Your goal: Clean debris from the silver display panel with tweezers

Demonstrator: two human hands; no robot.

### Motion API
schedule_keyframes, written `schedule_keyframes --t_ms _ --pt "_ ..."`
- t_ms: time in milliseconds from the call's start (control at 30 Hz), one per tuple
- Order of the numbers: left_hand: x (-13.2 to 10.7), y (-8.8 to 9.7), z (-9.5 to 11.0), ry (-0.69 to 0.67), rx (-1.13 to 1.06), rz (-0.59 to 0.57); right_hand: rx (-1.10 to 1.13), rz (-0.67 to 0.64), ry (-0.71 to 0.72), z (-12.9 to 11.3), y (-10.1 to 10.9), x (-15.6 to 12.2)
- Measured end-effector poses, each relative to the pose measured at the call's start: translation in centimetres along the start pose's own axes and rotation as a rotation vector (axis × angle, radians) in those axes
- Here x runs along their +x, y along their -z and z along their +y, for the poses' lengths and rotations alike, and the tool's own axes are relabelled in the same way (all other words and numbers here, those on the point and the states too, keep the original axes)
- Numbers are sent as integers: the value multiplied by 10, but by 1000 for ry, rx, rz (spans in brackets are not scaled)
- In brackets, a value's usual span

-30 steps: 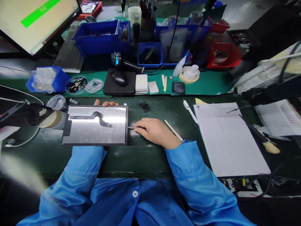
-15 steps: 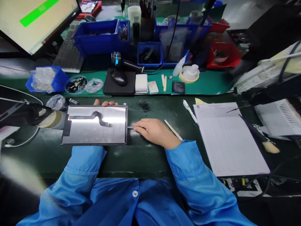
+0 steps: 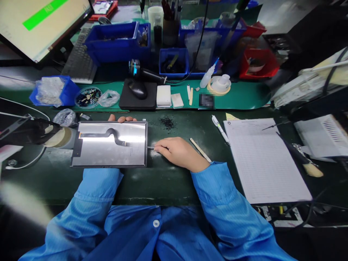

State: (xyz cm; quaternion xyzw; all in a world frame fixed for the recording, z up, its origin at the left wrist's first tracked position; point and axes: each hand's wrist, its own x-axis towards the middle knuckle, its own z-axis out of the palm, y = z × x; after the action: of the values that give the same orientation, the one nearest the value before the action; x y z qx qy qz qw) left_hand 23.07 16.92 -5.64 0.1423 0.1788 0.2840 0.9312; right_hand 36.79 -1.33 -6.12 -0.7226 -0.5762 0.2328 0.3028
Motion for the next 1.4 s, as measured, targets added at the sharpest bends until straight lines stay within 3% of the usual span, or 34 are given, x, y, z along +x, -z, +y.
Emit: schedule_keyframes --t_ms 133,267,367,533,733,933,1167,1333,1400 --pt "1 4 1 17 -28 -72 61 -6 -102 -1 0 0" --pt "1 7 1 30 -40 -124 -16 13 37 1 0 0" --pt "-1 3 0 21 -36 -86 -28 0 62 2 0 0" --pt "-5 -5 -1 -64 -6 -60 74 -4 -82 3 -2 -1" --pt "0 6 3 27 -10 -95 -20 20 66 1 0 1" --pt "-1 2 3 43 -62 -28 49 -7 -80 1 -1 0" --pt "-1 -2 2 39 -52 8 -17 20 38 1 0 1" --pt "-3 -5 0 25 -44 11 73 -21 -110 0 0 0" --pt "-5 -7 0 13 -50 16 77 -7 -107 1 0 0"
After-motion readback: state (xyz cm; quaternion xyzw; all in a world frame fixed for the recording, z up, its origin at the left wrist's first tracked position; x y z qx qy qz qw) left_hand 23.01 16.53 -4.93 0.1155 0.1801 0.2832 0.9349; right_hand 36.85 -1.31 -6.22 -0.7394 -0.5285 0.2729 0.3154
